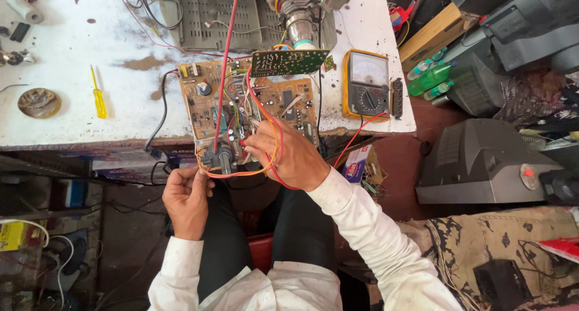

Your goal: The person uses a multimeter to test various points on a disassembled television circuit board. They hold the board and move the multimeter probes across different components and wires to check electrical readings.

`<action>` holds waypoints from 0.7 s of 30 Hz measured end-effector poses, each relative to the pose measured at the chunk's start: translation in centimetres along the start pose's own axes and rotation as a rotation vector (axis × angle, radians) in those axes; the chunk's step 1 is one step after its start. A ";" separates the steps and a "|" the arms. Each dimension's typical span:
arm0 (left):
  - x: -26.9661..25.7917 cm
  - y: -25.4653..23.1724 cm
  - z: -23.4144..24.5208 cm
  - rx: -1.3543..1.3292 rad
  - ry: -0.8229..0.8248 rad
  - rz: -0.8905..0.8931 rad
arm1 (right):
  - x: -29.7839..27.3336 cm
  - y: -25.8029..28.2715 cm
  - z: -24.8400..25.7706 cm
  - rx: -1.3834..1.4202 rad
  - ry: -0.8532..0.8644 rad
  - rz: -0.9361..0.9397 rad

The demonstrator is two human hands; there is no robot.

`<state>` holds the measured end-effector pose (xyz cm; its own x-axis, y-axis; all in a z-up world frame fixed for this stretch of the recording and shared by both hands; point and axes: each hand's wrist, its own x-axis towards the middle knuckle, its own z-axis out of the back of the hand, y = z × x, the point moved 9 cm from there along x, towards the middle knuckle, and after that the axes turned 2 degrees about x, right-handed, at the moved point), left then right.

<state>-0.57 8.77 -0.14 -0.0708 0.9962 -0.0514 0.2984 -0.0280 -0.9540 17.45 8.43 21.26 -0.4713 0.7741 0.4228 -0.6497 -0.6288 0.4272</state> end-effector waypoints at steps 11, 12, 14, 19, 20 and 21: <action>0.1 0.0 0.0 -0.010 -0.008 0.009 | 0.3 0.1 0.3 -0.033 -0.020 -0.052; 0.1 0.0 0.0 -0.011 -0.012 0.011 | 0.4 0.3 0.3 -0.045 -0.037 -0.040; 0.1 0.4 0.0 0.031 -0.014 0.024 | 0.3 0.5 0.4 -0.008 -0.053 -0.005; 0.2 1.4 0.5 -0.004 -0.028 0.025 | 0.4 -0.1 -0.3 -0.075 -0.037 -0.031; 0.3 1.6 0.4 -0.032 -0.028 0.027 | 0.2 -0.1 0.1 -0.073 -0.058 -0.038; 0.2 1.6 0.4 -0.060 -0.028 0.029 | 0.1 -0.4 0.0 -0.035 -0.056 -0.080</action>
<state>-0.52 8.93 -1.84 -0.0879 0.9923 -0.0877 0.3574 -0.0508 -0.9326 17.65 8.73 21.13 -0.3832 0.8160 0.4328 -0.7051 -0.5611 0.4336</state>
